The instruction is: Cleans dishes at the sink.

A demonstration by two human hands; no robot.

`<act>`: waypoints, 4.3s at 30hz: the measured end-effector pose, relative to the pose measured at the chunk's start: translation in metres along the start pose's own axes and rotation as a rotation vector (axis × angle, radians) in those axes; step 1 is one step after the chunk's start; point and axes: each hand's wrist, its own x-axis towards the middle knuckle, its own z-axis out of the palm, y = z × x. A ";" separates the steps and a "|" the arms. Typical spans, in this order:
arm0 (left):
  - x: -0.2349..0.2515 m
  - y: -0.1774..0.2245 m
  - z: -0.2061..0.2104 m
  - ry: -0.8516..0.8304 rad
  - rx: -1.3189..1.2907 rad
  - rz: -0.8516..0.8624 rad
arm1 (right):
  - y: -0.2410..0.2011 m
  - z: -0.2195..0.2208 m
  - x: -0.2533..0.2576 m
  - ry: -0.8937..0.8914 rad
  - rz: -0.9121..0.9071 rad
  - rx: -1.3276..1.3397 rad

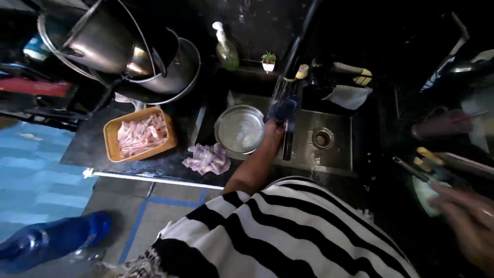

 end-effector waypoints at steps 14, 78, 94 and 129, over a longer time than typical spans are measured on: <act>-0.060 0.092 -0.080 -0.297 0.473 0.303 | -0.085 0.250 0.209 -0.538 -0.200 0.051; 0.006 0.146 -0.079 -0.411 0.519 0.346 | -0.034 0.330 0.306 -0.522 -0.208 -0.183; 0.024 0.135 -0.083 -0.482 0.284 0.148 | -0.043 0.301 0.321 -0.190 0.299 0.270; -0.007 0.132 -0.053 -0.970 0.602 -0.008 | -0.048 0.284 0.369 -0.140 0.080 -0.021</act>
